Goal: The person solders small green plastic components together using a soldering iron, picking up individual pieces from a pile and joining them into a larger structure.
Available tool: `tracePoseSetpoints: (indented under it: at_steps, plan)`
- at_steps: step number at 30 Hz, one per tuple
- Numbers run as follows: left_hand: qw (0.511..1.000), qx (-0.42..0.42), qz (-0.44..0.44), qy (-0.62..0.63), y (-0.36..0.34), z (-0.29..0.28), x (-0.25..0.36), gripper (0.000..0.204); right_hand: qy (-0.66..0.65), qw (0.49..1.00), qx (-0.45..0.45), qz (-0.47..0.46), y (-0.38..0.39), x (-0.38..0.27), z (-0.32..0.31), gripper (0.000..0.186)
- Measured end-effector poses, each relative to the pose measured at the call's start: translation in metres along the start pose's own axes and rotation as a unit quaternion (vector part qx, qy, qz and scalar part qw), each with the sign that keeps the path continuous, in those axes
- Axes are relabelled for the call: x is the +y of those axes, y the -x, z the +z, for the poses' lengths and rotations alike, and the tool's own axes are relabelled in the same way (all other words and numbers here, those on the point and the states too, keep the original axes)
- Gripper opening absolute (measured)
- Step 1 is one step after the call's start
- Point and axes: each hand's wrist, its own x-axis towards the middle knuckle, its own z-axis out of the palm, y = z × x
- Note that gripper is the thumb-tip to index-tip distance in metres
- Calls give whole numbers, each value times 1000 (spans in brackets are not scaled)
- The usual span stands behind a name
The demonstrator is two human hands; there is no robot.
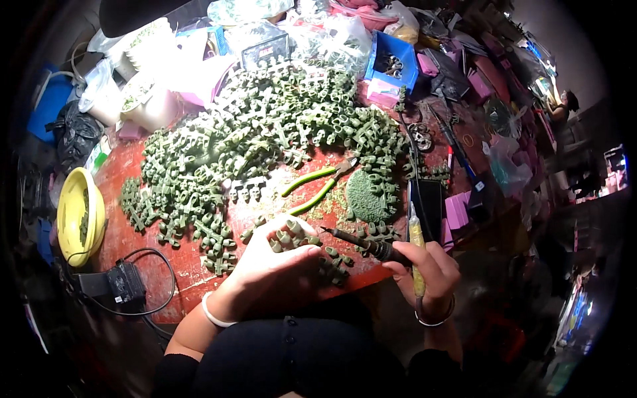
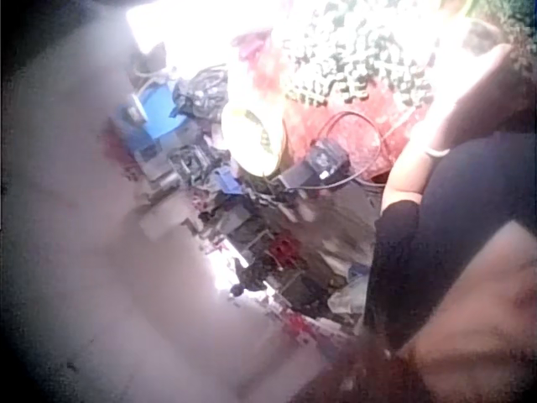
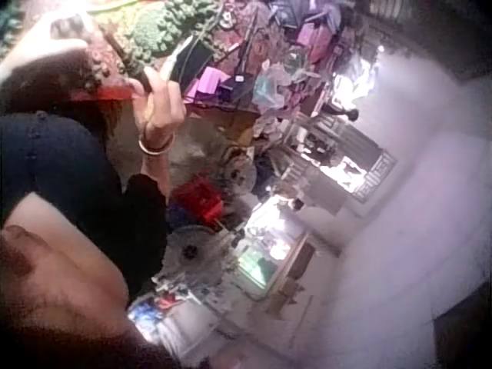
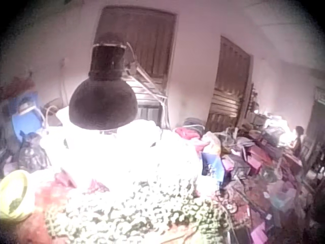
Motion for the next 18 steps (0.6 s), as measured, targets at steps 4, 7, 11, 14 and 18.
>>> tracePoseSetpoints:
  at_steps: [4, 7, 11, 14, 18]
  plan:
    - [1000, -10, 11, 5, -4, 1, -7, 19, -1, 999, -37, 9, -2, -2, -3, 29]
    - [1000, -5, 16, -18, -4, 0, -8, 20, 13, 999, -44, 0, -5, -3, -2, 29]
    - [999, -4, 10, -43, -4, -1, -5, 21, 5, 998, -60, 6, -7, -4, 0, 29]
    - [998, -14, 13, -54, -4, -2, -3, 21, -2, 998, -66, 3, -10, -6, 1, 29]
    - [996, -14, 26, -89, -4, -3, -3, 20, 1, 997, -71, 3, -9, -6, 1, 28]
